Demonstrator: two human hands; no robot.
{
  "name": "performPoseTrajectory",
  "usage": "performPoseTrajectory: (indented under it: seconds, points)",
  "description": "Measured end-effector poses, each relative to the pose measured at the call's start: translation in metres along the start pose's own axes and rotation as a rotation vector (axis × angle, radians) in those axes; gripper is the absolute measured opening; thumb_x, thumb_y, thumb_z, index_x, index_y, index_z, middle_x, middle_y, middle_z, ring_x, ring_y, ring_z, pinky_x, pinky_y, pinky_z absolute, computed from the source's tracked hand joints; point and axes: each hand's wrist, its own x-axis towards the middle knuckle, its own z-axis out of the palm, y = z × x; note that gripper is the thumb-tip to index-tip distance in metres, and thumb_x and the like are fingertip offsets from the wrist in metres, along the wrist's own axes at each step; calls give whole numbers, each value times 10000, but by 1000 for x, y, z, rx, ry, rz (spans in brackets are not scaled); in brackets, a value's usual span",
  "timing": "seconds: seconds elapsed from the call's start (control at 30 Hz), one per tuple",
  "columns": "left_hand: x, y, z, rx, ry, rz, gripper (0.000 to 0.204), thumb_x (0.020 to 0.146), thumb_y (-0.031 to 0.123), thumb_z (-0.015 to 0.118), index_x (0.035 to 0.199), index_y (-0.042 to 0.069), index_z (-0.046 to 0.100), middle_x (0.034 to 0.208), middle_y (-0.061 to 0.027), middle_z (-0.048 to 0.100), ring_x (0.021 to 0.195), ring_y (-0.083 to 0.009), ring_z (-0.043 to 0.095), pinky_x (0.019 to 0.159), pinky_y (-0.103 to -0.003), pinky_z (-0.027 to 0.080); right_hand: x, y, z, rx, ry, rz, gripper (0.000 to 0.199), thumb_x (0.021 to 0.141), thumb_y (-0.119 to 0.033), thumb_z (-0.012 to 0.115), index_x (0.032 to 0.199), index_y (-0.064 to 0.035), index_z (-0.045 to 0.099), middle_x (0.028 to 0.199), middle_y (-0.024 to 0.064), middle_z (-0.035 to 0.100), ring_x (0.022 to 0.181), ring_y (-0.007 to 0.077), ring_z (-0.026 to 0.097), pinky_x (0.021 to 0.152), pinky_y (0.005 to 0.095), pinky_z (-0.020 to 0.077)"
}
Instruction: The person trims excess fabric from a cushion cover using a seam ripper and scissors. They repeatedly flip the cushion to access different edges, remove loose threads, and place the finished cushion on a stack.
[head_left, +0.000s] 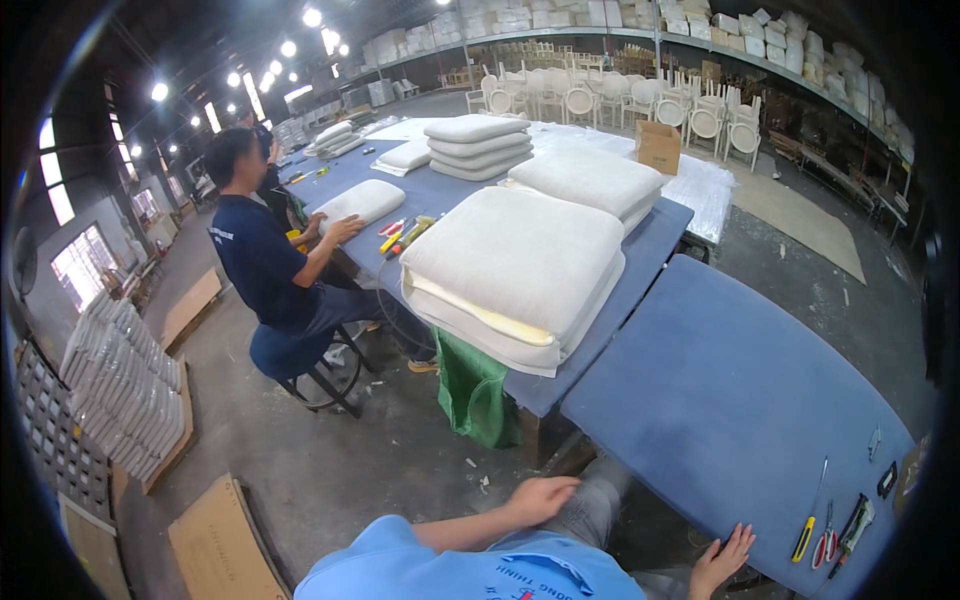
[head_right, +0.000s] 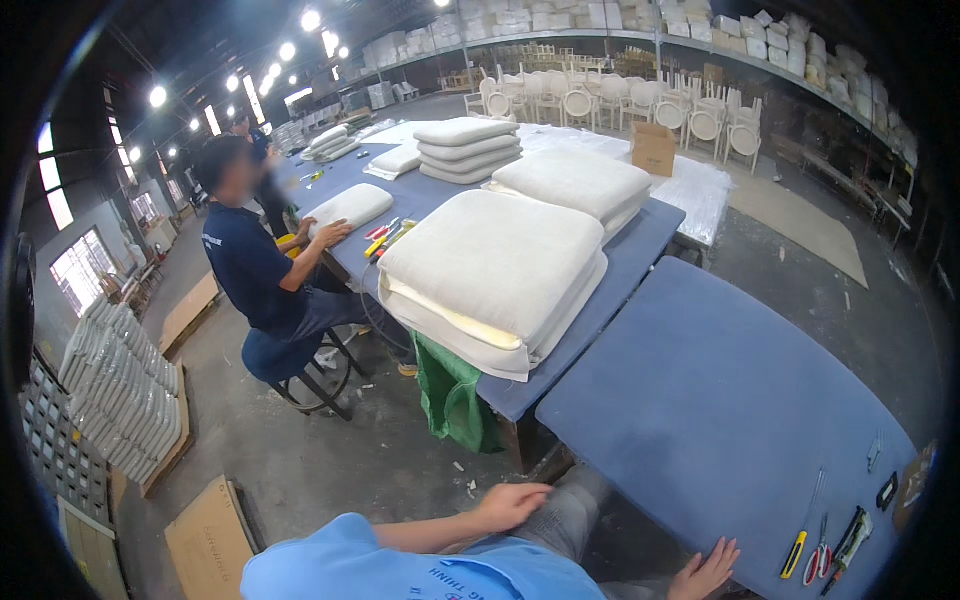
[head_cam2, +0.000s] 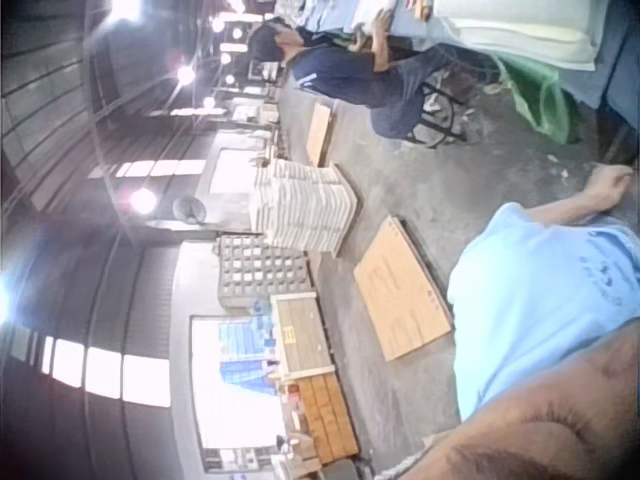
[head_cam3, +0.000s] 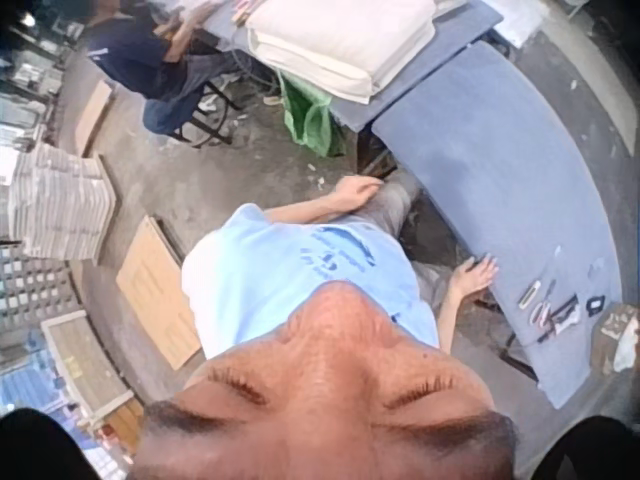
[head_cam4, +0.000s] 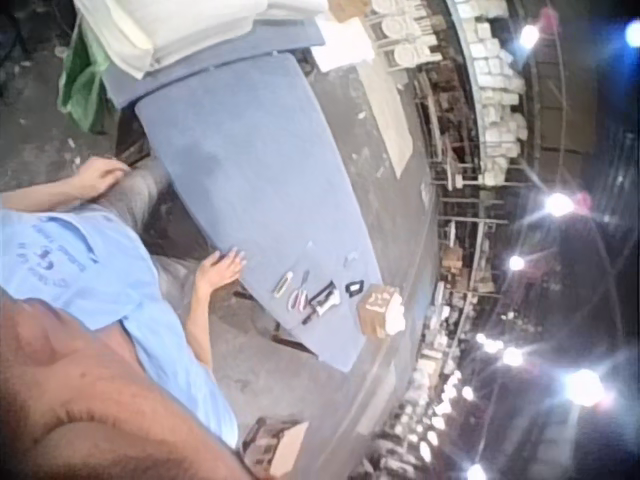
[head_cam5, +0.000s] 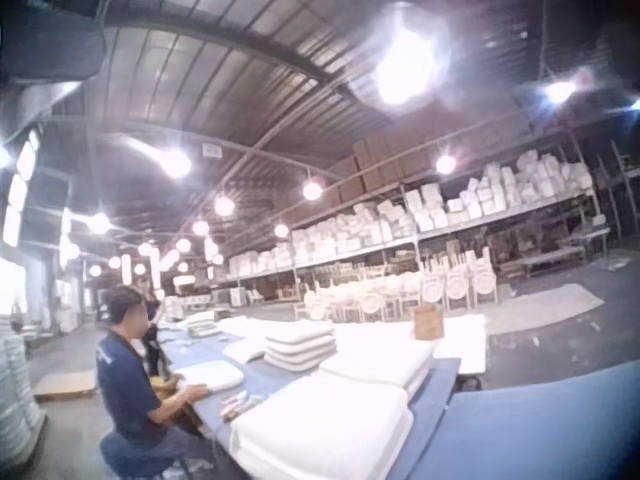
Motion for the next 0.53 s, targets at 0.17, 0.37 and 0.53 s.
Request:
performPoseTrajectory:
  seconds: [0.17, 0.37, 0.53]
  points:
    - [-26, -56, -33, -345, 228, -374, 309, 1080, 198, 576, 1298, 23, 708, 1053, -112, 790, 946, -177, 747, 853, -325, 600, 29, -24, -15, 48, -169, 69, 540, 892, -115, 721, 1412, -47, 590, 1565, 217, 472, 1450, 425, 435, 1195, 542, 335]
    - [-8, -75, -25, -673, 350, -447, 316, 1094, 200, 550, 1297, 11, 703, 1050, -108, 784, 899, -172, 741, 804, -313, 603, 61, -159, -6, 653, -351, -378, 345, 883, -194, 769, 1186, -41, 710, 1297, 188, 661, 1200, 374, 639, 1026, 446, 508]
    - [4, -68, -32, -761, 256, -457, 305, 1100, 186, 557, 1331, 29, 679, 1098, -98, 759, 957, -179, 721, 878, -334, 596, 87, -284, 17, 1145, -875, -284, 439, 953, -245, 751, 1355, -86, 677, 1338, 152, 684, 1293, 362, 635, 1118, 434, 484]
